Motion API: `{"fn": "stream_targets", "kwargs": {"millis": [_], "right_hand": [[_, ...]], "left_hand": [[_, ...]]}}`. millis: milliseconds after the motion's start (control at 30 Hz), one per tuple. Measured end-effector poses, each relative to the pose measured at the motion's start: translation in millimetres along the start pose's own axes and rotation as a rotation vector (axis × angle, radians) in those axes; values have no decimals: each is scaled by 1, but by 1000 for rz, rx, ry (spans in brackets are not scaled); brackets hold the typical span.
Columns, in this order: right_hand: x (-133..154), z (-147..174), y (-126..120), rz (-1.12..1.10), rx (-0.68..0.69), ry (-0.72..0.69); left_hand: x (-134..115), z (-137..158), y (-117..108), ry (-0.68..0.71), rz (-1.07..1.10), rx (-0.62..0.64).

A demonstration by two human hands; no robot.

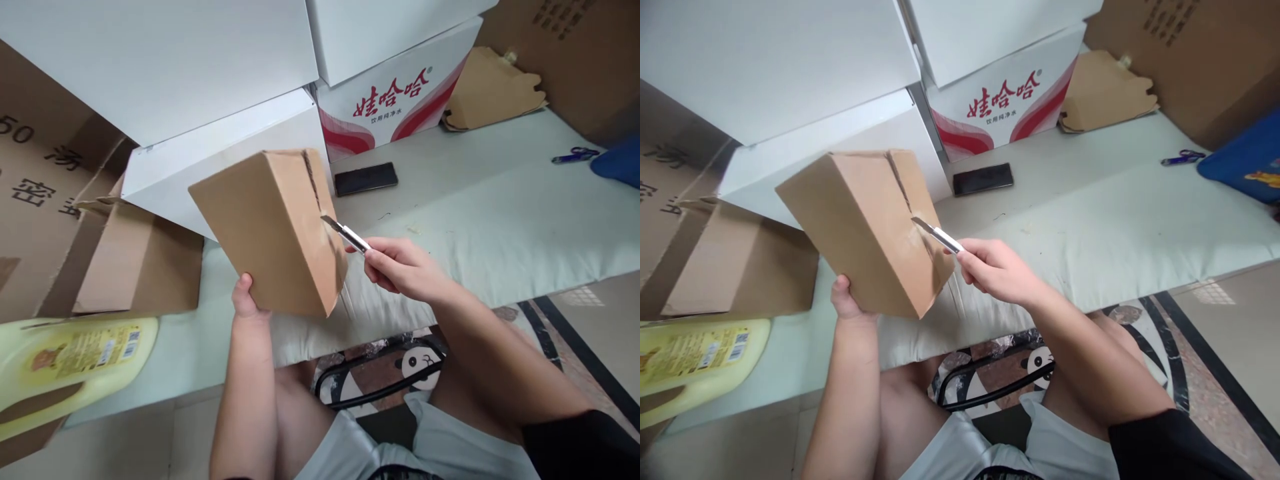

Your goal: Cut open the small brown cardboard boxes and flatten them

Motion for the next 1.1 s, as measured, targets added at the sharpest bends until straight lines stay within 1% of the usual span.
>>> {"fn": "stream_targets", "kwargs": {"millis": [67,100,167,267,333,467,633,733,833,933,1000,1100], "right_hand": [[-4,0,2,86,10,59],[-5,0,4,98,22,64],[-3,0,7,36,31,25],[5,2,8,-105,-9,-69],[11,4,9,-125,-15,-105],[19,7,14,-69,31,-119],[22,9,16,13,48,-105],[24,8,14,118,28,-84],[27,9,12,249,-16,-43],[30,9,14,322,7,-21],[31,10,16,326,37,-2],[32,13,14,302,58,24]], "left_hand": [[-9,-1,2,77,22,-1],[-12,-2,2,105,34,-5],[-15,-2,0,126,51,-11],[-11,0,-9,110,36,-9],[-6,2,-16,94,22,-2],[0,4,-22,86,50,7],[-3,2,-13,88,50,13],[-5,3,-7,83,39,11],[-7,5,-5,84,-17,-33],[-13,7,-6,141,-64,-81],[-16,8,-4,187,-51,-73],[-16,7,0,207,-26,-48]]}}
Point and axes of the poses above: each hand's wrist, its own z-axis away from the middle knuckle, its own y-axis out of the palm, x = y × z, the point moved 8 cm from there along -z, towards the middle knuckle, and after that the axes turned 11 degrees about x, right-handed, at the moved point
